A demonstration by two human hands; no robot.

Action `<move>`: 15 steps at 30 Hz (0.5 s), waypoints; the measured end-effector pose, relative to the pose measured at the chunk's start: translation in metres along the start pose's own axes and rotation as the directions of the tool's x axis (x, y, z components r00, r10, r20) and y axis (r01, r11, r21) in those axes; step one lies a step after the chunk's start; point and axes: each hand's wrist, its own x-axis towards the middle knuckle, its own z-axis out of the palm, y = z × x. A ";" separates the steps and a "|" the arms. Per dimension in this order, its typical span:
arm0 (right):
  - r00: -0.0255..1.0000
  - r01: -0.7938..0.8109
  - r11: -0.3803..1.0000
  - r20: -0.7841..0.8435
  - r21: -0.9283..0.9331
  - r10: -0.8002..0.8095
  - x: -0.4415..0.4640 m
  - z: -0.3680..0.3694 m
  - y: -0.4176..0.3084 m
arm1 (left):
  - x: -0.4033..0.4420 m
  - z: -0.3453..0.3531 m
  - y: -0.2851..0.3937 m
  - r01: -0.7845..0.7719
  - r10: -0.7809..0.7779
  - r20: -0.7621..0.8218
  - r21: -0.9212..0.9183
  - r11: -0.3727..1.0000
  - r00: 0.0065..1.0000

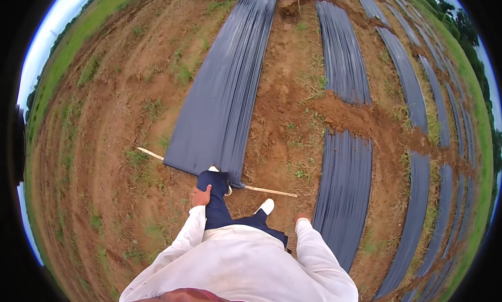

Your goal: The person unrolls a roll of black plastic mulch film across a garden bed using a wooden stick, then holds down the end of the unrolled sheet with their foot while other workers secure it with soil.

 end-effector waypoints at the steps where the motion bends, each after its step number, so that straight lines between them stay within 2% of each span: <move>1: 0.999 0.016 1.000 0.037 0.010 -0.016 0.009 0.002 0.016 | 0.000 0.001 -0.002 0.063 -0.063 0.021 -0.037 0.997 0.998; 5: 0.998 0.042 0.988 -0.041 0.148 -0.036 0.031 0.014 0.042 | -0.030 -0.023 0.012 0.038 -0.047 0.102 0.086 0.996 0.994; 7: 0.990 0.136 0.990 -0.030 0.049 -0.134 0.043 0.026 0.032 | -0.035 -0.024 0.011 -0.047 0.038 0.105 0.083 0.995 0.994; 9: 0.954 0.295 0.950 -0.026 -0.103 -0.299 0.014 0.016 0.002 | -0.037 -0.025 0.013 -0.050 0.041 0.095 0.090 0.995 0.995; 11: 0.961 0.277 0.940 -0.058 0.197 -0.271 -0.001 0.028 -0.029 | -0.034 -0.023 0.017 -0.057 0.050 0.083 0.086 0.995 0.995; 13: 0.908 0.384 0.923 -0.188 0.023 -0.374 0.012 0.060 -0.061 | -0.026 -0.017 0.021 -0.020 0.015 0.043 0.117 0.993 0.999; 15: 0.871 0.487 0.855 -0.022 0.176 -0.491 -0.011 0.048 -0.093 | -0.024 -0.017 0.024 0.016 -0.019 0.021 0.120 0.993 1.000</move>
